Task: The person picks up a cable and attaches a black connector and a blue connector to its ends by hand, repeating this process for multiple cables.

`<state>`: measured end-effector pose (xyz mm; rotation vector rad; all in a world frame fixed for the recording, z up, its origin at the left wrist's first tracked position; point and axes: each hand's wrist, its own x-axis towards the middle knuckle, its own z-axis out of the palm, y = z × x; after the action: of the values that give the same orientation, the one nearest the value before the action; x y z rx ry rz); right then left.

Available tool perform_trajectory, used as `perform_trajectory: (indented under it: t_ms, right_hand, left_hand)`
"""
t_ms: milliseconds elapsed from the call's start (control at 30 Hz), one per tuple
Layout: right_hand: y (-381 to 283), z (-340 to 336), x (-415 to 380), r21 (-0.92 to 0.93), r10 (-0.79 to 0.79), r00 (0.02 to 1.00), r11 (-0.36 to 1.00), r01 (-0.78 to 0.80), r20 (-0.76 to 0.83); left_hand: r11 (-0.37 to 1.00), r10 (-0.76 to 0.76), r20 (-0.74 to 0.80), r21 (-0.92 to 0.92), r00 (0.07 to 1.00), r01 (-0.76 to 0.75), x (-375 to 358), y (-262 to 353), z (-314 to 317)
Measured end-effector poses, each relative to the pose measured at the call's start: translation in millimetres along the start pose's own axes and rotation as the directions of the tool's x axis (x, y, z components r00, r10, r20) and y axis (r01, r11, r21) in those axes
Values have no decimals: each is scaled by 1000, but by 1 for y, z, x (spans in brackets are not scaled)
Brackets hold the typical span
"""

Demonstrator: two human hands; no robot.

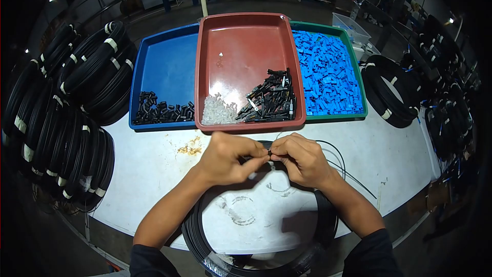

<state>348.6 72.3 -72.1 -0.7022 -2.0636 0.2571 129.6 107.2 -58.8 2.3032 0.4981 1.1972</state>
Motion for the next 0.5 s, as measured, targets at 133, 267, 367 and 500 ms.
perform_trajectory:
  t_ms: [133, 267, 367, 500]
  right_hand:
    - [-3, -2, 3, -114, -92, 995, 989, 89, -25]
    - [-1, -3, -2, -104, -32, 999, 994, 31, -3]
    - [-2, 0, -1, -11, 37, 999, 999, -37, -30]
    - [-2, 1, 1, -32, 23, 997, 999, -25, -75]
  left_hand:
    - [856, -379, 30, -369, 925, 363, -3, -1, 2]
    - [910, 278, 78, 297, 957, -289, 2, 0, -1]
    - [918, 256, 99, 286, 962, -274, -1, 0, 0]
    - [999, -19, -56, -36, 998, 17, -1, -5, 2]
